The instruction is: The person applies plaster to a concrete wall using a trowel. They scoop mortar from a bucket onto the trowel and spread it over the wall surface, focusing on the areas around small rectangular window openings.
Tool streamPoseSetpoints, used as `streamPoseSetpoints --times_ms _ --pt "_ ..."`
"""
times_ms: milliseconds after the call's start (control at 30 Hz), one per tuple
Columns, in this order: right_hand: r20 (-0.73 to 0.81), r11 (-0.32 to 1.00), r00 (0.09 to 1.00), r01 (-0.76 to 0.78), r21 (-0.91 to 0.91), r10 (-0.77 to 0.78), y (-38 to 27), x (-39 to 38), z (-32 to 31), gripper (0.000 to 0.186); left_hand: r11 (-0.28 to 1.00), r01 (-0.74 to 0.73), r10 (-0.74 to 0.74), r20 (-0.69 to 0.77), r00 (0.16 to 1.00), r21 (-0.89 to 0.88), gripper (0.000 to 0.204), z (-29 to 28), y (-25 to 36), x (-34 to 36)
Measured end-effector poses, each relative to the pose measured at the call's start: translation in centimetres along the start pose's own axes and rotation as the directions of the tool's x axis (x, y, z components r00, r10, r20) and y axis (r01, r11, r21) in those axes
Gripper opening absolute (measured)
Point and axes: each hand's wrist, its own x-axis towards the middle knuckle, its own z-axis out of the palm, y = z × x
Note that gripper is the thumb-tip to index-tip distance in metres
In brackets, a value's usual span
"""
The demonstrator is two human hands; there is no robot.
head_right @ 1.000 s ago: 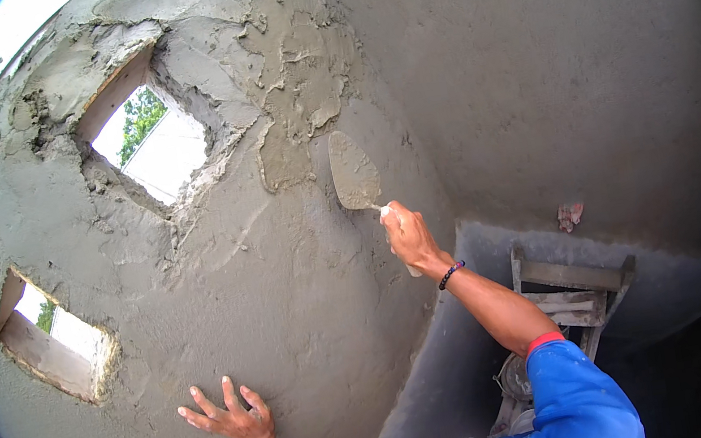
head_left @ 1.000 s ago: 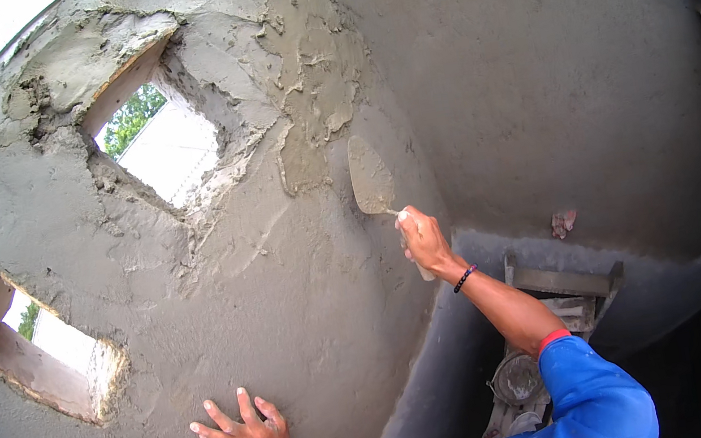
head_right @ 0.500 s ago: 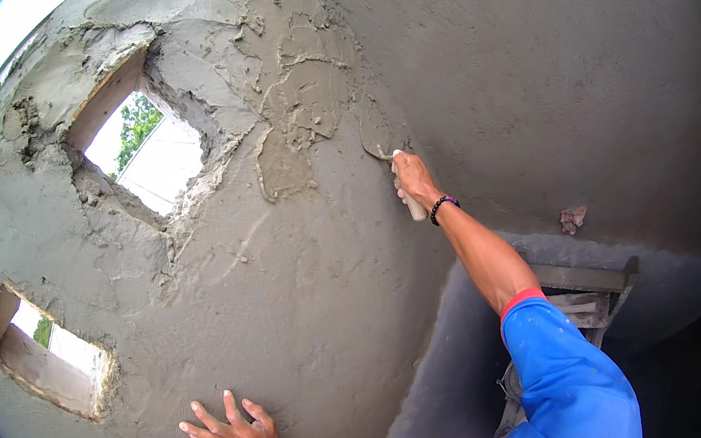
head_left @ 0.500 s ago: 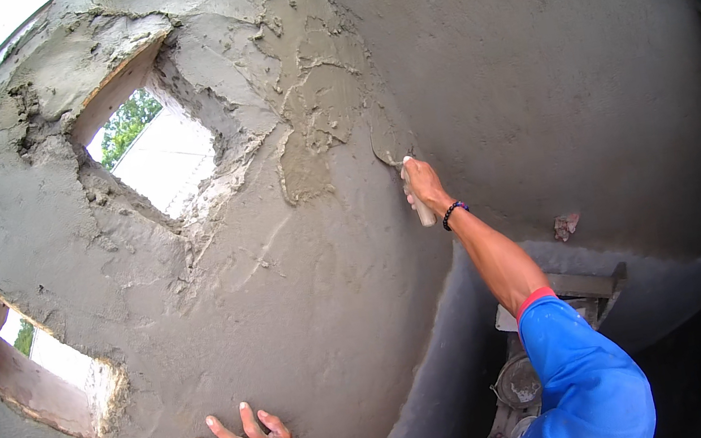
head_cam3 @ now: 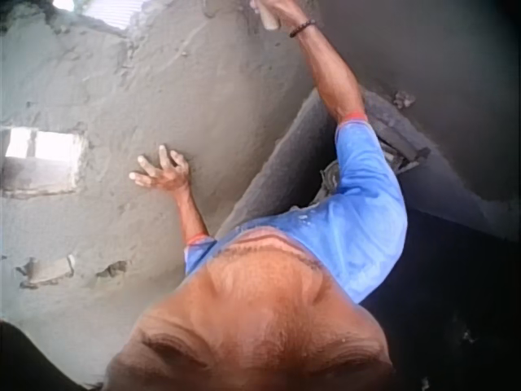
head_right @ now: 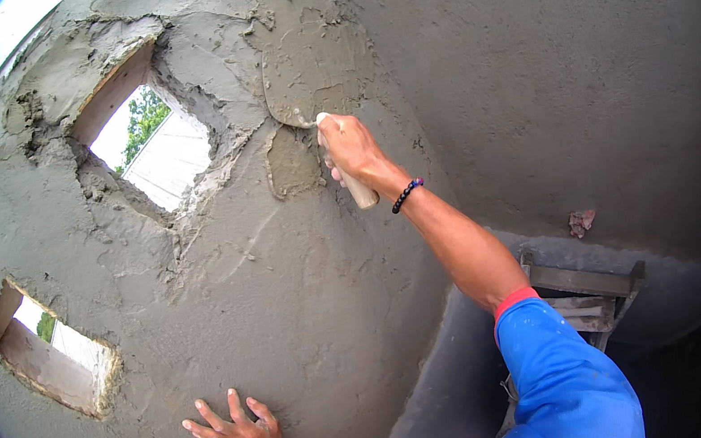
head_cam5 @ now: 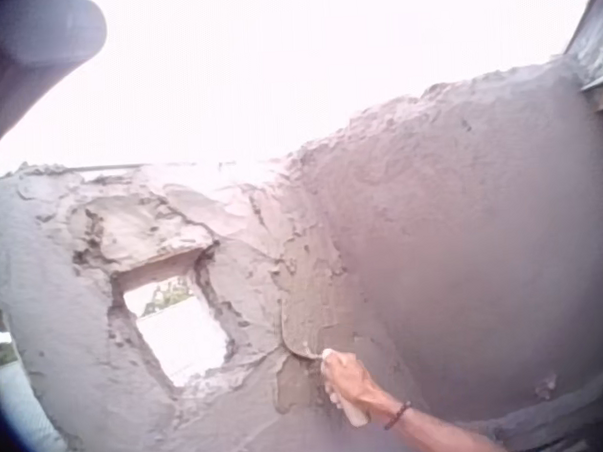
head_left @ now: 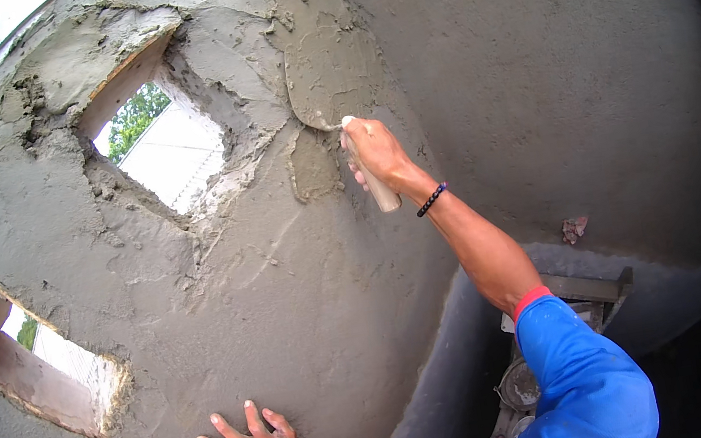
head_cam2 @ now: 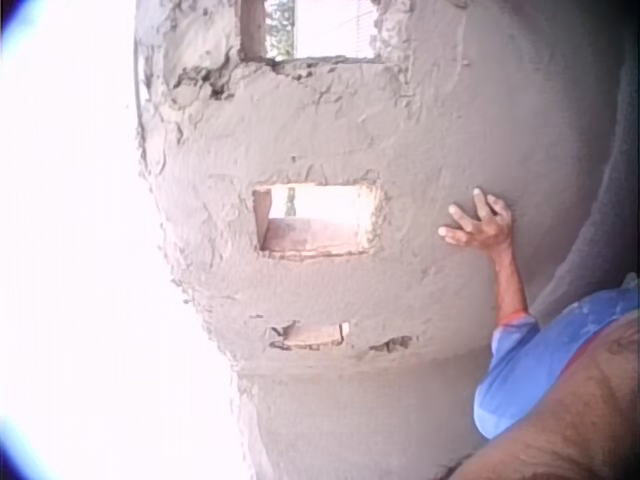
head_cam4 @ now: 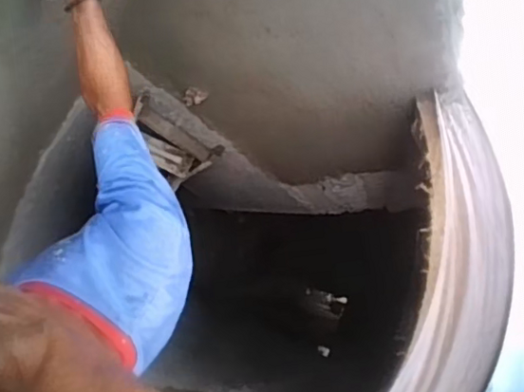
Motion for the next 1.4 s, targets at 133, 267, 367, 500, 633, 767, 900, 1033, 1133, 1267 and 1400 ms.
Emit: streamPoseSetpoints --times_ms 133,267,367,500,633,767,900,1033,1133,1267,1400 --pt "0.021 0.861 0.930 0.349 -0.370 -0.368 6.8 -3.8 1.6 0.035 1.000 -0.003 0.003 -0.005 1.000 -0.013 0.030 0.3 0.2 -0.1" --pt "-0.125 0.766 0.851 0.384 -0.516 -0.511 10.2 -0.6 -1.6 0.036 0.999 -0.030 0.030 -0.025 0.999 -0.020 0.031 0.3 -0.1 0.0" --pt "-0.259 0.891 0.901 0.230 -0.392 -0.347 12.1 2.4 -5.6 0.036 0.999 -0.025 0.024 -0.016 1.000 -0.025 0.031 0.2 0.2 0.0" --pt "-0.330 0.973 0.917 -0.232 0.015 0.224 16.0 1.2 -7.5 0.039 1.000 -0.017 0.017 0.001 1.000 0.001 0.031 0.1 0.4 -0.1" --pt "-0.235 0.843 0.844 -0.374 0.387 0.482 16.8 0.4 -7.8 0.040 1.000 -0.027 0.027 -0.010 1.000 0.014 0.031 0.0 0.3 0.0" --pt "-0.005 0.790 0.938 -0.288 0.541 0.345 10.2 0.8 -5.2 0.038 0.999 -0.043 0.043 -0.020 0.999 -0.001 0.031 0.3 0.2 -0.1" --pt "-0.090 0.982 0.995 -0.030 0.186 0.047 7.6 -3.3 1.1 0.036 0.998 -0.042 0.043 -0.009 0.999 0.036 0.031 0.4 0.3 0.0" --pt "0.013 0.998 0.998 -0.069 -0.011 0.069 16.0 -12.1 2.1 0.035 0.997 -0.049 0.050 -0.031 0.998 0.052 0.030 0.7 0.1 0.3" --pt "-0.076 0.959 0.970 -0.240 -0.153 0.231 24.0 -20.6 -1.4 0.036 0.997 -0.056 0.059 -0.054 0.997 0.059 0.030 0.4 0.2 0.9" --pt "-0.329 0.776 0.758 -0.622 -0.105 0.563 28.9 -31.7 -8.5 0.029 0.991 -0.129 0.128 -0.047 0.991 -0.032 0.031 0.8 0.5 0.9" --pt "-0.364 0.616 0.610 -0.779 -0.115 0.704 32.1 -40.1 -14.7 0.026 0.982 -0.181 0.179 -0.056 0.982 -0.043 0.033 2.2 1.0 -0.7"
